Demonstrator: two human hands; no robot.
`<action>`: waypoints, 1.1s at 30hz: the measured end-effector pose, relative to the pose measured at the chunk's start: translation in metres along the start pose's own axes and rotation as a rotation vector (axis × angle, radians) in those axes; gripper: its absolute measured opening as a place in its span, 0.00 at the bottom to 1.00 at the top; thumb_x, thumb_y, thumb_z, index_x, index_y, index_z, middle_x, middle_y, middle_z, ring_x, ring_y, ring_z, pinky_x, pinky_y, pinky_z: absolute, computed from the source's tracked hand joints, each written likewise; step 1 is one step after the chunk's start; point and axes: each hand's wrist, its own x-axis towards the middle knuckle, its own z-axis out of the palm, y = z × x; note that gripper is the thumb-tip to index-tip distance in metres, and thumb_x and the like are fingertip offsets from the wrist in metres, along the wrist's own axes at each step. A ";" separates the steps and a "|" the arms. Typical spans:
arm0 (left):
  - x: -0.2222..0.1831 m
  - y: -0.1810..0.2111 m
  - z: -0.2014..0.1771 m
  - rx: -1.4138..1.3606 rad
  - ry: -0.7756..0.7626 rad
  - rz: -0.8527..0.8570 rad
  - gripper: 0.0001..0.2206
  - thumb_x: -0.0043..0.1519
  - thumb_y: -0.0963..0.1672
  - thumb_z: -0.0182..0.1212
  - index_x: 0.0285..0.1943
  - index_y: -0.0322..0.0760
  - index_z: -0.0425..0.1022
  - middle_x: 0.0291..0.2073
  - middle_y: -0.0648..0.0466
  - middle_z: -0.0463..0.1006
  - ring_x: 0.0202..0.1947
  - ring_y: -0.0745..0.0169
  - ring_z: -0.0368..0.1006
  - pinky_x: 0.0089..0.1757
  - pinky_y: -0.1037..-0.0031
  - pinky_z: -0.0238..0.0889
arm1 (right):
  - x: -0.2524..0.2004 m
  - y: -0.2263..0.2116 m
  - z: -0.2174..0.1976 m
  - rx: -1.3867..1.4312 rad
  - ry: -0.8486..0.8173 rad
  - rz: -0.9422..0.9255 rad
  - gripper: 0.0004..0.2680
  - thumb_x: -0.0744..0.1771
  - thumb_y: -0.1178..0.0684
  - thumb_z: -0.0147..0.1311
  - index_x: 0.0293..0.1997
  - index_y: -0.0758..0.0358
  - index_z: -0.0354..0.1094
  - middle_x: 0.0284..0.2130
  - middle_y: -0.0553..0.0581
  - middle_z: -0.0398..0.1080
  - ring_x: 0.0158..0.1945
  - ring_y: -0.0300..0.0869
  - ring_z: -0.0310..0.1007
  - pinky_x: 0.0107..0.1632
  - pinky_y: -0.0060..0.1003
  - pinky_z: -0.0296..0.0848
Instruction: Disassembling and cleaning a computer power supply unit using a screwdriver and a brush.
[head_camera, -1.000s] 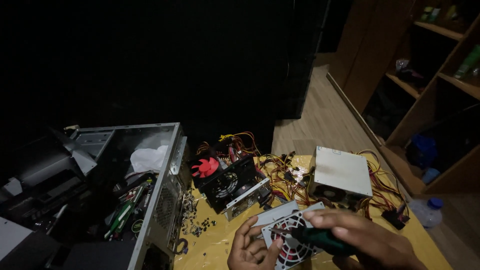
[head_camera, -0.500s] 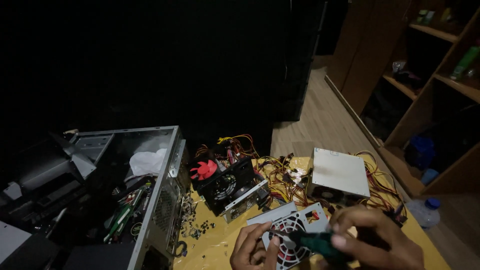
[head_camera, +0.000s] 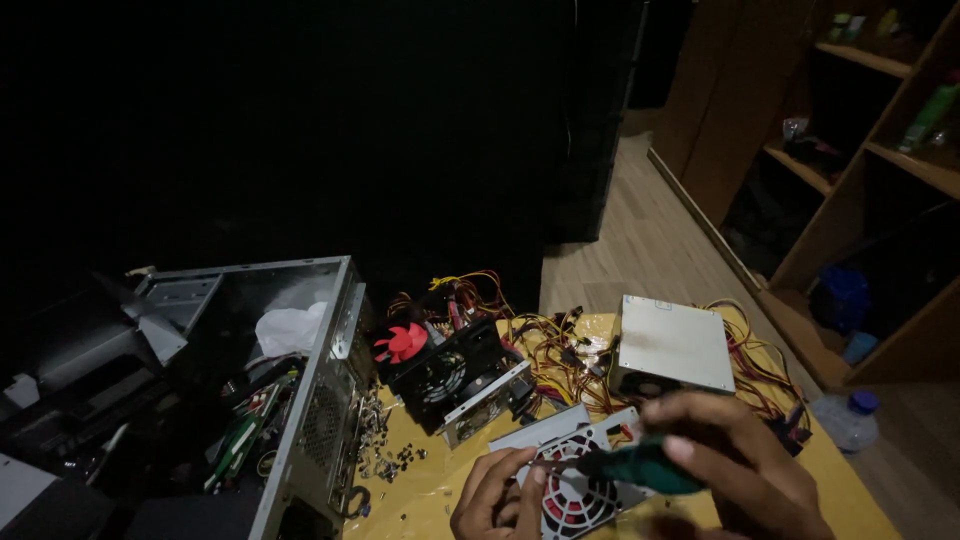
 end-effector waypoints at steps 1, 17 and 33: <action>-0.001 0.001 -0.001 0.013 0.003 -0.047 0.09 0.55 0.46 0.73 0.42 0.48 0.94 0.35 0.65 0.86 0.12 0.72 0.52 0.20 0.73 0.50 | 0.001 -0.006 0.003 0.057 0.052 0.029 0.25 0.59 0.58 0.68 0.62 0.54 0.66 0.49 0.58 0.79 0.55 0.45 0.86 0.59 0.37 0.89; 0.004 0.005 0.011 0.267 0.140 -0.021 0.05 0.56 0.47 0.70 0.32 0.45 0.84 0.38 0.68 0.89 0.15 0.75 0.68 0.21 0.82 0.64 | -0.086 0.169 -0.078 1.299 -0.496 0.122 0.14 0.76 0.55 0.39 0.74 0.61 0.55 0.69 0.84 0.51 0.40 0.48 0.73 0.45 0.38 0.74; -0.002 -0.040 0.027 0.232 0.264 0.086 0.06 0.57 0.46 0.68 0.36 0.44 0.79 0.36 0.63 0.85 0.19 0.71 0.66 0.25 0.80 0.61 | -0.114 0.171 -0.004 -0.448 0.453 0.757 0.10 0.59 0.55 0.71 0.40 0.65 0.80 0.40 0.58 0.80 0.43 0.43 0.78 0.48 0.38 0.75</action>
